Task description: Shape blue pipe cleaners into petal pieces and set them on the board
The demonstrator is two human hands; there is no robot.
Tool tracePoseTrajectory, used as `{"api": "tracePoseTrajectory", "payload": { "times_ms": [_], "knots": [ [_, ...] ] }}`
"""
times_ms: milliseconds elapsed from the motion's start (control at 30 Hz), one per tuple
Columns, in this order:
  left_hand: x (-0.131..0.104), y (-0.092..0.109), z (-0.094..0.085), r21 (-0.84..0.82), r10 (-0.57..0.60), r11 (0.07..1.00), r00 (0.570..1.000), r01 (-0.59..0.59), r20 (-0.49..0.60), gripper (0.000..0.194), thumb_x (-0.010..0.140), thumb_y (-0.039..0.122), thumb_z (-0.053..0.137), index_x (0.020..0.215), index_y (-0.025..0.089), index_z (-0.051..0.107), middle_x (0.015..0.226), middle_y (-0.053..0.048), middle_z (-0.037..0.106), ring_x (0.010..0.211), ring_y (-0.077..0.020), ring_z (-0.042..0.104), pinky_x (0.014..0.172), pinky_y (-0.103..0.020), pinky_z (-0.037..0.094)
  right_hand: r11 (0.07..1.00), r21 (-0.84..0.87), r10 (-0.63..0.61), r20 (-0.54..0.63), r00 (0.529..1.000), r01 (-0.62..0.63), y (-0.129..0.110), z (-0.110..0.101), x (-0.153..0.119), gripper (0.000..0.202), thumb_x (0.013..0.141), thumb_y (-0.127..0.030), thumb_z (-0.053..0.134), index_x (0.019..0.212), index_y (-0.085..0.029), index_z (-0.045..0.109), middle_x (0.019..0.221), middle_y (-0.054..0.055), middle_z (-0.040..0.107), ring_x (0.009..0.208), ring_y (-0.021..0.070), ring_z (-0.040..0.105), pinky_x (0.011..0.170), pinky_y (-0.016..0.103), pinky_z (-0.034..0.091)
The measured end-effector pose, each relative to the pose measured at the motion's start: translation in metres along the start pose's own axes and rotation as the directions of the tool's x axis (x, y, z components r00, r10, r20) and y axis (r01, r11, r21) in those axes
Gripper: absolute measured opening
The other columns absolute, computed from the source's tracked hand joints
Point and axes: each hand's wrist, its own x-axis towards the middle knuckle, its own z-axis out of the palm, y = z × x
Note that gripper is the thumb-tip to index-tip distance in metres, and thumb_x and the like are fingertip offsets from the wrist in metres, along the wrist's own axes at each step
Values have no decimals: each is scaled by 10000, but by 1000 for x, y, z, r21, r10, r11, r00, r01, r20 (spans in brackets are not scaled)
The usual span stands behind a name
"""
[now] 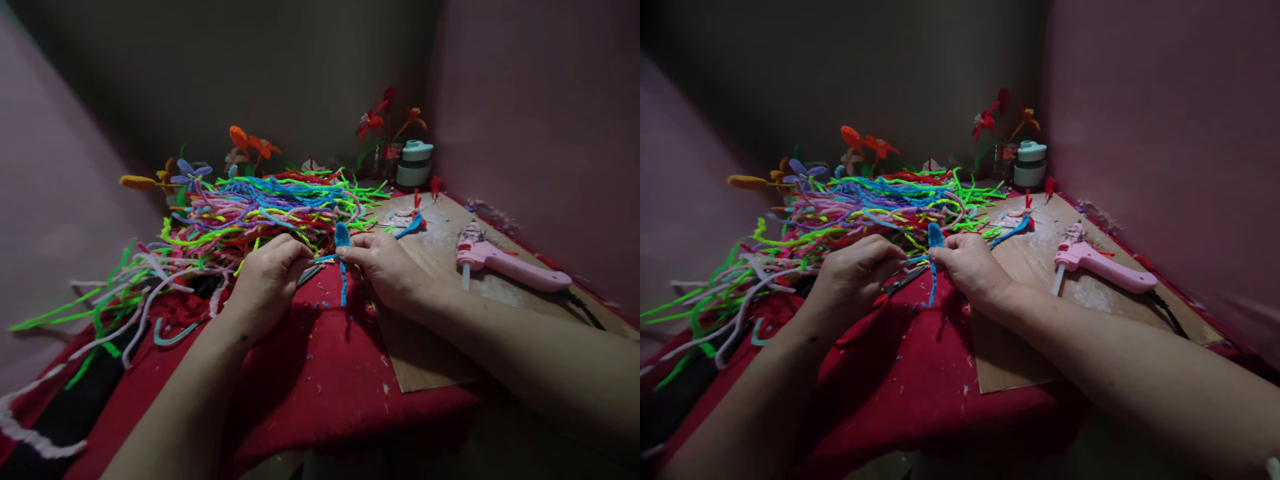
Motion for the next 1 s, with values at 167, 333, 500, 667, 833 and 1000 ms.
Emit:
{"api": "tracePoseTrajectory", "payload": {
  "times_ms": [167, 333, 500, 667, 833, 1000],
  "knots": [
    [1, 3, -3, -11, -123, 992, 992, 123, -11, 130, 771, 238, 516, 702, 168, 601, 681, -3, 607, 609, -111, 523, 582, -217, 390, 995, 96, 38, 37, 999, -41, 3, 0, 3, 245, 711, -185, 539, 500, -173, 414, 389, -61, 371, 340, 48, 285, 378, 222, 175],
    [0, 14, -3, -253, -385, 897, 922, 362, -44, 143, 760, 269, 532, 659, 178, 578, 554, 31, 540, 498, -90, 449, 472, -202, 348, 983, 172, 50, 68, 996, -61, 2, 1, 1, 240, 722, -175, 537, 513, -174, 419, 402, -55, 385, 356, 56, 304, 394, 223, 204],
    [2, 8, 0, -599, -476, 734, 872, 320, -116, 159, 769, 272, 527, 638, 181, 527, 525, 37, 487, 471, -82, 440, 470, -202, 383, 969, 238, 50, 42, 998, -59, 2, 0, 3, 251, 726, -159, 534, 508, -171, 411, 412, -57, 384, 356, 50, 313, 392, 213, 218],
    [4, -1, 6, -738, -555, 558, 832, 380, 9, 107, 718, 264, 599, 703, 164, 566, 592, 21, 530, 466, -75, 464, 429, -188, 374, 946, 318, 42, 53, 998, -57, 6, -2, 7, 235, 710, -189, 586, 533, -161, 433, 436, -48, 432, 374, 50, 351, 395, 208, 226],
    [0, 9, 20, -784, -393, 383, 854, 488, 340, 228, 699, 292, 662, 882, 169, 606, 647, 11, 575, 533, -77, 498, 506, -187, 403, 944, 322, 29, 133, 991, -71, 9, 0, 5, 194, 679, -220, 622, 562, -148, 485, 459, -48, 454, 388, 53, 365, 412, 215, 248],
    [0, 15, 23, -792, -498, 398, 834, 462, 237, 198, 703, 322, 669, 765, 143, 613, 591, 15, 565, 497, -49, 459, 485, -161, 366, 957, 275, 34, 195, 980, -88, 6, 0, 2, 162, 663, -179, 595, 531, -129, 515, 470, -26, 481, 404, 56, 385, 416, 219, 267]
  ]
}}
